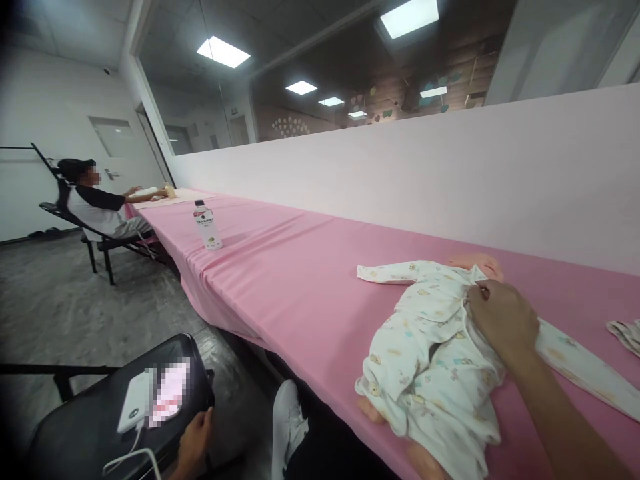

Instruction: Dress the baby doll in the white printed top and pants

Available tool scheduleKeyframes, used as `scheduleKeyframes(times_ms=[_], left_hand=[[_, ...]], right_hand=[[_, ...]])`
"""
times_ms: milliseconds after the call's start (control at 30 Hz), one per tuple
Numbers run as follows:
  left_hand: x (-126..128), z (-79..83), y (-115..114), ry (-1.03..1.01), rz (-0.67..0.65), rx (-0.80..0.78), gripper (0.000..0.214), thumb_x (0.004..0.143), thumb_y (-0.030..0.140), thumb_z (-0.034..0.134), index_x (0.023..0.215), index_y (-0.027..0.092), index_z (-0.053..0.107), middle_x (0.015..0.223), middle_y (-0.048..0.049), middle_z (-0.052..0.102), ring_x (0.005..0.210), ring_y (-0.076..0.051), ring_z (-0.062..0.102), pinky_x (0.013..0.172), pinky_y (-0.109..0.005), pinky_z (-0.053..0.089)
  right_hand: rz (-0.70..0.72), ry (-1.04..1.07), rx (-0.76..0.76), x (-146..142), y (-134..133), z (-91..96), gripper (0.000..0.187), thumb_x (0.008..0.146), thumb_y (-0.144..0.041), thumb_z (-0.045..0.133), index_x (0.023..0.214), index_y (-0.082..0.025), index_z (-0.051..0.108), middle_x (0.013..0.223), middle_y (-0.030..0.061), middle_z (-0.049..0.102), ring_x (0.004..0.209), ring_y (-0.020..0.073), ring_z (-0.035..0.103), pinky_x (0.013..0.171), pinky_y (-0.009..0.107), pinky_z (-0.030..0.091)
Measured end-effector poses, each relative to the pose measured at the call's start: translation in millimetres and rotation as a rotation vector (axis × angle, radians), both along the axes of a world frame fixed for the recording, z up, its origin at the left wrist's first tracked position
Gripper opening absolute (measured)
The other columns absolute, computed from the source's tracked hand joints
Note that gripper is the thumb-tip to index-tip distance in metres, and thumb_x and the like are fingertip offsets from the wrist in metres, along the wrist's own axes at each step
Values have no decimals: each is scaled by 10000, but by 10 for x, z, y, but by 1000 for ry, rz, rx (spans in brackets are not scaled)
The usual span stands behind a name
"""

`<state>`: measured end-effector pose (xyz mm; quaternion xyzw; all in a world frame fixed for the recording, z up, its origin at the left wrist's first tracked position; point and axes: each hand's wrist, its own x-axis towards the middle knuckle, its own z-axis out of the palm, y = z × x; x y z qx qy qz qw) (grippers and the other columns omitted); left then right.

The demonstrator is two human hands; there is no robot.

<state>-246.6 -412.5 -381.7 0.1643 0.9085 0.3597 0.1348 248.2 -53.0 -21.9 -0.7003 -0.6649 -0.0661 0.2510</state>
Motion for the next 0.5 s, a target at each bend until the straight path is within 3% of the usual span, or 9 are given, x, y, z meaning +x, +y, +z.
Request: scheduleKeyframes(times_ms=[100, 167, 233, 333, 500], left_hand=[[510, 126, 256, -10, -171, 73, 393, 832, 514, 383, 622, 247, 582, 589, 58, 638, 669, -217, 671, 631, -281, 459], [848, 372, 419, -2, -256, 145, 416, 853, 525, 388, 623, 223, 556, 590, 25, 621, 638, -204, 640, 613, -271, 437], [1150, 735, 534, -3, -374, 237, 457, 885, 541, 379, 610, 203, 514, 581, 11, 596, 599, -181, 595, 591, -261, 416], [1535, 1408, 611, -43, -575, 362, 483, 938, 517, 358, 623, 185, 511, 579, 5, 577, 568, -141, 551, 567, -236, 396], [2099, 2483, 746, 197, -943, 719, 369, 960, 309, 412, 656, 176, 575, 603, 0, 577, 594, -101, 551, 627, -220, 410]], right_hand=[[-6, 18, 83, 21, 32, -40, 270, 848, -381, 357, 863, -224, 576, 1003, 86, 645, 863, 261, 580, 636, 325, 367], [-4, 25, 175, 12, 25, -54, 263, 840, -382, 350, 837, -216, 555, 977, 101, 643, 862, 263, 582, 654, 336, 373], [22, 58, 258, -13, 0, -44, 236, 822, -376, 357, 811, -213, 528, 930, 107, 637, 859, 263, 578, 687, 345, 382], [60, 248, 293, -57, -40, 5, 149, 760, -353, 435, 778, -221, 501, 825, 67, 624, 795, 237, 563, 722, 343, 398], [17, 620, 251, -41, 7, 43, 112, 690, -304, 562, 747, -208, 558, 691, 8, 572, 629, 170, 511, 638, 313, 402]])
